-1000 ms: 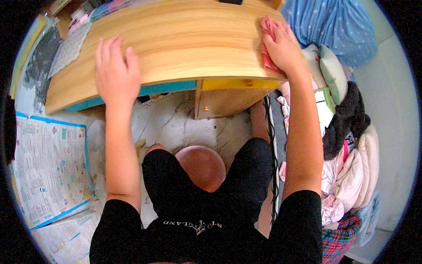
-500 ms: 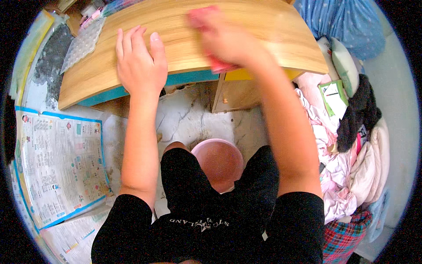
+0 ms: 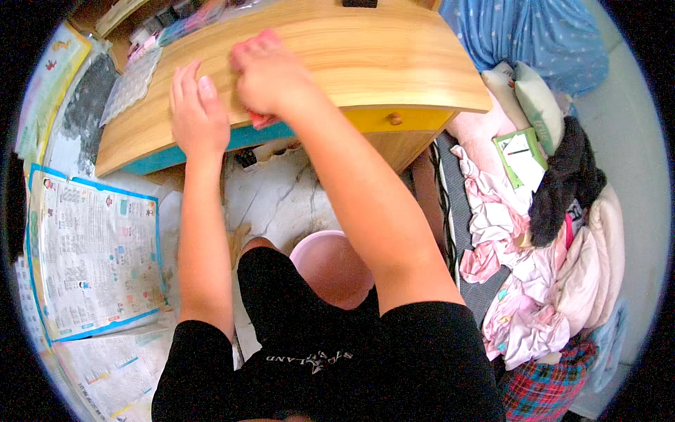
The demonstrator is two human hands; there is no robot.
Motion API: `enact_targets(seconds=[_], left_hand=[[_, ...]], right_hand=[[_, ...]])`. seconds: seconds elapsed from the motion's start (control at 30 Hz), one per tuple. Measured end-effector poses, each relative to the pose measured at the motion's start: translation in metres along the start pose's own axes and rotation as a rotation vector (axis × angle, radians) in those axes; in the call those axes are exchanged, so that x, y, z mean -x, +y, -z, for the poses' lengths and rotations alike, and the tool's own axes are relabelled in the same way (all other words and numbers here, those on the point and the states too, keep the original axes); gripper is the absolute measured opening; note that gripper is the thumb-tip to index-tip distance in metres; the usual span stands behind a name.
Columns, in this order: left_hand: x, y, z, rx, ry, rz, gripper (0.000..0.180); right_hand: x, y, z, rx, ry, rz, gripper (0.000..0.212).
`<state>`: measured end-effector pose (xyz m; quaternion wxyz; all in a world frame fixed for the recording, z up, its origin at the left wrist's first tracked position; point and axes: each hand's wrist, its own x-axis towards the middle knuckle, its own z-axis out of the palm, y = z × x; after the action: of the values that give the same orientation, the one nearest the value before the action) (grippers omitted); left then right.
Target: The person washes and wrings a cloth in a basin of water, then wipes the top and side surfaces of a wooden desk and the front of a yellow drawer.
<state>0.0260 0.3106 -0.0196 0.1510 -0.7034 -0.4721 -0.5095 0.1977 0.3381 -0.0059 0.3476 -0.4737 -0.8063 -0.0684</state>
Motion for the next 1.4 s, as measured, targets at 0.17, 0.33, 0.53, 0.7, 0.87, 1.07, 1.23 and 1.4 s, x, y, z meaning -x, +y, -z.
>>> enact_targets(seconds=[0.17,0.33,0.53,0.7,0.87,1.07,1.23,1.4], left_hand=[[-0.001,-0.006,0.014,-0.028,-0.037,-0.006,0.042],[0.021,-0.007,0.036,0.005,0.029,-0.036,0.036],[0.122,-0.053,0.063,-0.138,0.161,0.249,0.05],[0.135,-0.044,0.024,0.06,-0.028,0.297,0.064],[0.124,-0.041,0.02,0.331,-0.029,0.419,0.07],[0.135,-0.042,0.043,-0.127,0.031,0.291,0.061],[0.108,-0.002,0.058,-0.076,0.108,0.124,0.05],[0.061,-0.022,0.066,-0.043,0.111,-0.063,0.037]], right_hand=[[0.034,0.061,0.063,-0.127,-0.121,-0.124,0.045],[0.112,0.202,0.168,0.137,-0.029,-0.532,0.046],[0.035,0.096,0.07,0.409,-0.081,-0.425,0.037],[-0.054,-0.078,-0.053,0.215,-0.215,-0.239,0.085],[-0.032,-0.128,-0.046,-0.199,-0.222,0.005,0.052],[0.07,0.026,0.069,-0.04,-0.046,-0.071,0.048],[0.15,0.166,0.166,0.174,0.034,-0.348,0.046],[0.095,0.066,0.121,0.41,-0.124,-0.396,0.03]])
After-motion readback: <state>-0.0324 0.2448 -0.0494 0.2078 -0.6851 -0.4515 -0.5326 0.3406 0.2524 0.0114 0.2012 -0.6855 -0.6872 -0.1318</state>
